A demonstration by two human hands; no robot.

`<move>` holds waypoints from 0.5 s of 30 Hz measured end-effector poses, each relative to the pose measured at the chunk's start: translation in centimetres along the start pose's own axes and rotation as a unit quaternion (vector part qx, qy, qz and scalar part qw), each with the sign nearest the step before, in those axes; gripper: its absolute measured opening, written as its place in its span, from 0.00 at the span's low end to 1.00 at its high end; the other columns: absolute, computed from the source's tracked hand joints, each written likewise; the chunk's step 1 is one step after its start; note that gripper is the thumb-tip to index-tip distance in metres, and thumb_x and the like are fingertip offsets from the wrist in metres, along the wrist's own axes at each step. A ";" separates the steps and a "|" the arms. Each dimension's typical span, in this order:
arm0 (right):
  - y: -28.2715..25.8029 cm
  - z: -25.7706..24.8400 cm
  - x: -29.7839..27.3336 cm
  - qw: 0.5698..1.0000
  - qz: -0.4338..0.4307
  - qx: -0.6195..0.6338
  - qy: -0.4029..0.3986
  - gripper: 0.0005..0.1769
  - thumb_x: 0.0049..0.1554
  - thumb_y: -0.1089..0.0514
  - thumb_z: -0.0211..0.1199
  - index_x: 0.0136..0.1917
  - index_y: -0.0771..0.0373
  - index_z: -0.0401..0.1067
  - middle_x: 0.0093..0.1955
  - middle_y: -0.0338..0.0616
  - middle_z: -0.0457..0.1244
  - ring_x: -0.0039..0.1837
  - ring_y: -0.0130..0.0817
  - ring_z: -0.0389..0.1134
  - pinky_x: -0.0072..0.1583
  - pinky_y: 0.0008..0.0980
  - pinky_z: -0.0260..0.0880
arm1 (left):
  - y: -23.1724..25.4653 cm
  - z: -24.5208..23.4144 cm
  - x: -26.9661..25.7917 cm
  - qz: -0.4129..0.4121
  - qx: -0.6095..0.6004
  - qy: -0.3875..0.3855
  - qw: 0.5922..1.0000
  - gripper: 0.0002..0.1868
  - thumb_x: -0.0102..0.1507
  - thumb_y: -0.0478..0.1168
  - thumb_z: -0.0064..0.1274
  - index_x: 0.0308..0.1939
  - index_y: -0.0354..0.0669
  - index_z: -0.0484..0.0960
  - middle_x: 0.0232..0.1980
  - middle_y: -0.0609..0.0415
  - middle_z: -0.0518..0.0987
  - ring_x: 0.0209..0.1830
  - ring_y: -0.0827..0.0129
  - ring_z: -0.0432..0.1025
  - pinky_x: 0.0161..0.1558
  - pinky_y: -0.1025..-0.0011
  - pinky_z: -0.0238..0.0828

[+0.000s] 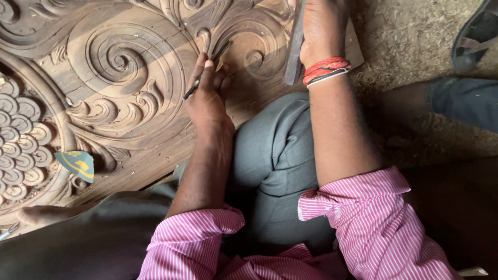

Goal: The person carves intricate floral and scroll patterns into a wooden panel using a chisel and mallet. They strike the chisel repeatedly to shape the wood and occasionally wipe away wood shavings with their hands.

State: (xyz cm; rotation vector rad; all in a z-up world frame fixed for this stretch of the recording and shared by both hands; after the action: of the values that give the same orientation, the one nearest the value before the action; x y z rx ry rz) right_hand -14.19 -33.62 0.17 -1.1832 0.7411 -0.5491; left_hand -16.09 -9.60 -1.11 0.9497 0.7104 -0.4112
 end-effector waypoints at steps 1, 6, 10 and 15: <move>0.2 0.0 0.0 1.000 0.000 0.002 -0.001 0.08 0.57 0.60 0.72 0.46 0.61 0.73 0.40 0.36 0.66 0.42 0.27 0.67 0.45 0.30 0.70 | 0.0 -0.3 0.0 0.007 0.004 0.004 1.000 0.28 0.67 0.38 0.55 0.70 0.31 0.72 0.49 0.48 0.82 0.42 0.69 0.79 0.43 0.72 0.77; -0.3 0.2 0.0 0.999 -0.017 0.012 -0.029 0.08 0.58 0.62 0.73 0.45 0.61 0.73 0.41 0.35 0.66 0.42 0.26 0.67 0.45 0.30 0.69 | -0.3 -0.5 0.5 0.030 0.016 0.010 0.999 0.27 0.67 0.38 0.53 0.69 0.29 0.72 0.50 0.49 0.82 0.41 0.68 0.79 0.41 0.71 0.77; -1.1 0.8 -0.7 1.000 -0.009 0.000 -0.019 0.09 0.57 0.61 0.73 0.47 0.61 0.73 0.43 0.33 0.66 0.44 0.23 0.67 0.45 0.28 0.69 | -0.1 0.0 0.5 0.052 0.061 -0.027 0.996 0.25 0.69 0.39 0.54 0.69 0.30 0.74 0.49 0.49 0.82 0.42 0.69 0.78 0.43 0.72 0.76; -1.7 0.9 -1.0 0.998 -0.048 0.007 -0.039 0.10 0.58 0.61 0.72 0.49 0.62 0.71 0.44 0.34 0.66 0.44 0.24 0.66 0.47 0.28 0.68 | -0.3 0.6 0.7 0.053 0.134 -0.020 0.989 0.23 0.68 0.40 0.54 0.67 0.35 0.77 0.47 0.49 0.85 0.41 0.72 0.79 0.46 0.74 0.79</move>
State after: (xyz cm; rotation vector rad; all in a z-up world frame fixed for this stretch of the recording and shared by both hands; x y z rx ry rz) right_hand -14.13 -32.80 2.23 -1.2248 0.6149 -0.5847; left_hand -15.57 -10.25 -1.50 1.2244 0.5732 -0.4368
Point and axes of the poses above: each hand's wrist, its own x-axis towards the middle knuckle, its own z-axis out of the palm, y = z × x, the point moved 3 cm from there along x, towards the middle knuckle
